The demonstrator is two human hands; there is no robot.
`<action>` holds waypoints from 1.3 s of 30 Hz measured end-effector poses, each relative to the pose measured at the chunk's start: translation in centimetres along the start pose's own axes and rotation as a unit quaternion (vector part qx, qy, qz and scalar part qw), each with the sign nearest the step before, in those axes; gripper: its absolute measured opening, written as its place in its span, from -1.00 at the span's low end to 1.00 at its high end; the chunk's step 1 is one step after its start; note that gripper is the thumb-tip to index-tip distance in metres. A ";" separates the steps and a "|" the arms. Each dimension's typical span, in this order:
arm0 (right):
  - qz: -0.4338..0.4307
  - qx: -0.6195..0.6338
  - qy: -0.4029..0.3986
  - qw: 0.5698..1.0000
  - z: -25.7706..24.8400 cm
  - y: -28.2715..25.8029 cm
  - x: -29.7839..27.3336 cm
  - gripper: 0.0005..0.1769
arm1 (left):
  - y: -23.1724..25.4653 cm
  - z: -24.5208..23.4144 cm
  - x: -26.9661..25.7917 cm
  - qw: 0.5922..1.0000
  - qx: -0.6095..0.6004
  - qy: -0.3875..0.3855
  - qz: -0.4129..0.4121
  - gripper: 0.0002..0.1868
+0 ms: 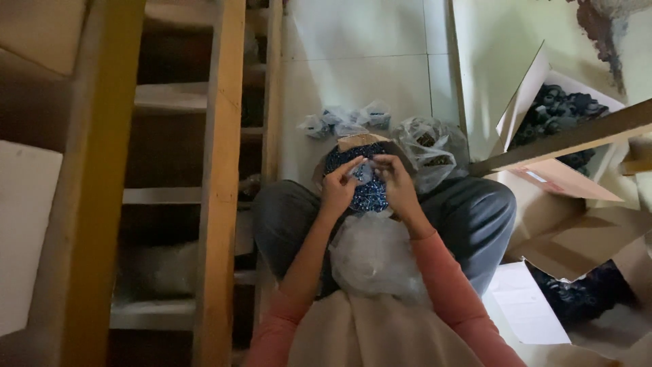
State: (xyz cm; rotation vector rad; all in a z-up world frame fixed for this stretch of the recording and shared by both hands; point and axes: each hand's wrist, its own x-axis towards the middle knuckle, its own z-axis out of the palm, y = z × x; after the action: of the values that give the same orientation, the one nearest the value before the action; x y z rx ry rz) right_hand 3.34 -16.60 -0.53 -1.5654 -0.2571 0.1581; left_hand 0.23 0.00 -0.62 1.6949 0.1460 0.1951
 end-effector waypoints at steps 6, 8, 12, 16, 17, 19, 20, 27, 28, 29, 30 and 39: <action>-0.124 -0.004 0.020 0.992 0.8 -2.9 0.4 -0.76 | 0.0 -0.1 -0.7 0.999 0.010 0.013 -0.030 -0.41; -0.145 0.015 0.006 0.989 2.3 -3.4 0.4 -0.73 | -0.6 0.2 -0.1 0.999 0.012 0.010 -0.031 -0.45; -0.161 -0.007 -0.035 0.986 4.1 -3.5 0.5 -0.65 | -2.7 0.0 0.2 0.999 0.026 0.007 -0.047 -0.54; -0.038 0.121 -0.031 0.991 4.8 -4.6 0.4 -0.65 | -1.1 0.2 -0.2 0.999 -0.013 0.008 -0.043 -0.49; -0.113 -0.011 -0.028 0.993 4.3 -4.1 0.7 -0.61 | -0.7 0.1 -0.3 0.999 -0.016 0.009 -0.033 -0.49; -0.181 -0.142 -0.026 0.973 3.0 -4.0 1.4 -0.58 | 0.1 -0.1 -0.2 0.999 -0.019 0.011 -0.028 -0.49; -0.149 -0.129 -0.006 0.980 2.3 -4.5 1.3 -0.58 | 0.4 -0.3 -0.4 0.999 -0.029 0.015 -0.024 -0.48; 0.125 -0.399 -0.175 0.891 -1.0 0.9 1.6 -0.54 | -2.4 0.1 -0.1 0.997 -0.065 0.035 -0.014 -0.33; 0.130 -0.398 -0.179 0.890 -0.6 4.2 1.5 -0.54 | -2.2 0.1 -0.1 0.997 -0.065 0.036 -0.020 -0.33; 0.089 -0.459 -0.215 0.857 -0.1 7.6 1.3 -0.55 | -2.2 0.0 -0.1 0.997 -0.070 0.036 -0.022 -0.33; 0.045 -0.515 -0.249 0.819 0.5 11.0 1.1 -0.54 | -2.1 -0.1 0.1 0.996 -0.075 0.035 -0.023 -0.33; -0.048 -0.543 -0.300 0.783 0.4 10.0 1.1 -0.32 | -3.4 0.1 0.4 0.997 -0.072 0.017 -0.029 -0.38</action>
State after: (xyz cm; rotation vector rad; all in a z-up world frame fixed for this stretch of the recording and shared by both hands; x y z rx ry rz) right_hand 4.95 -15.91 -10.42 -2.6155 -1.0774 0.4932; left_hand 0.65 0.44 -4.00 1.5432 0.2014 0.1871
